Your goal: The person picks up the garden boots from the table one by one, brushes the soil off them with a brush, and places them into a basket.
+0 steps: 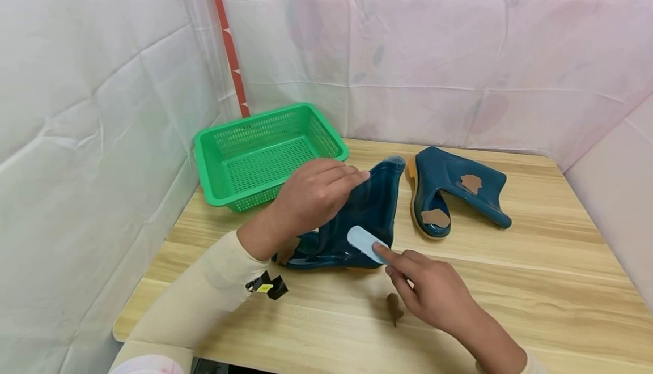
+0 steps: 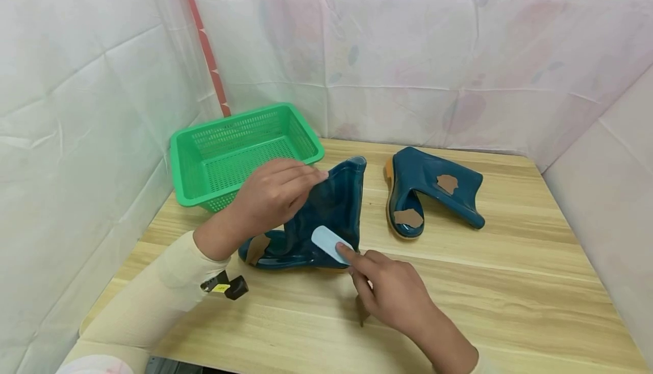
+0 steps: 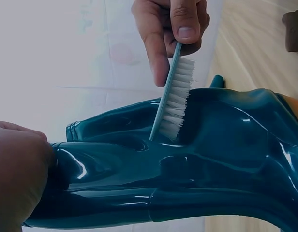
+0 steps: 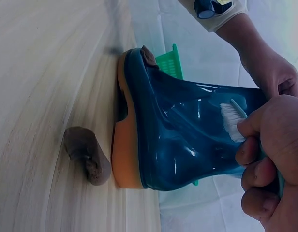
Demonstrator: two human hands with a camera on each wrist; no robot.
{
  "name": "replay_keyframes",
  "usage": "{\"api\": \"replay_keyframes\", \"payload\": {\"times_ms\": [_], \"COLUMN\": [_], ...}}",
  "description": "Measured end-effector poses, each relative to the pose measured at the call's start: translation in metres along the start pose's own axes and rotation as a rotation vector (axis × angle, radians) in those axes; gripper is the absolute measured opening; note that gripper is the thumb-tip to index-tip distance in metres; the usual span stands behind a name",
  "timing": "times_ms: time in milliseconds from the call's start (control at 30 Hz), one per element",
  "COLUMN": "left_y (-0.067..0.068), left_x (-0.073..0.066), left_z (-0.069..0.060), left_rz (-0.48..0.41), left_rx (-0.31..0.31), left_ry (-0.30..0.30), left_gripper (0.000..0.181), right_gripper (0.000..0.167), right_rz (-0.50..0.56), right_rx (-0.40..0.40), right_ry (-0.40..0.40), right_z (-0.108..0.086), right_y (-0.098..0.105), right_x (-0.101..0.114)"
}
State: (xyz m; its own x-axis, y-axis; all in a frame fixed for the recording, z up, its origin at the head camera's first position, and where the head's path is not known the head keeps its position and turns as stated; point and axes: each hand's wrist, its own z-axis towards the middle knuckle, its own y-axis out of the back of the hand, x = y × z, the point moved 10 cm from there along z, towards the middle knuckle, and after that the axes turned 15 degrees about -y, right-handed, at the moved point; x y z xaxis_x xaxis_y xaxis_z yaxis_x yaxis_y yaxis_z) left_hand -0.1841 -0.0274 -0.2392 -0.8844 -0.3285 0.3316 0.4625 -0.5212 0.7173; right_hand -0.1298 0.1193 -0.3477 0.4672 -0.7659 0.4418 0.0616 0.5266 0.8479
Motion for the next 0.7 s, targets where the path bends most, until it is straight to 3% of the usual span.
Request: {"api": "replay_keyframes", "payload": {"times_ms": [533,700], "left_y": [0.015,0.015], "left_x": [0.002,0.005], "left_z": [0.013,0.017], "left_rz": [-0.026,-0.017], "left_rx": [-0.053,0.014], "left_ry": [0.024,0.061], "left_gripper": [0.015,0.014], "right_gripper": [0.061,0.062], "right_rz": [0.026,0.031], "right_rx": [-0.067,-0.074], "right_ry": [0.011,0.009], "right_z": [-0.005,-0.006], "right_y": [0.013,0.014], "right_x": [-0.006,-0.008]}}
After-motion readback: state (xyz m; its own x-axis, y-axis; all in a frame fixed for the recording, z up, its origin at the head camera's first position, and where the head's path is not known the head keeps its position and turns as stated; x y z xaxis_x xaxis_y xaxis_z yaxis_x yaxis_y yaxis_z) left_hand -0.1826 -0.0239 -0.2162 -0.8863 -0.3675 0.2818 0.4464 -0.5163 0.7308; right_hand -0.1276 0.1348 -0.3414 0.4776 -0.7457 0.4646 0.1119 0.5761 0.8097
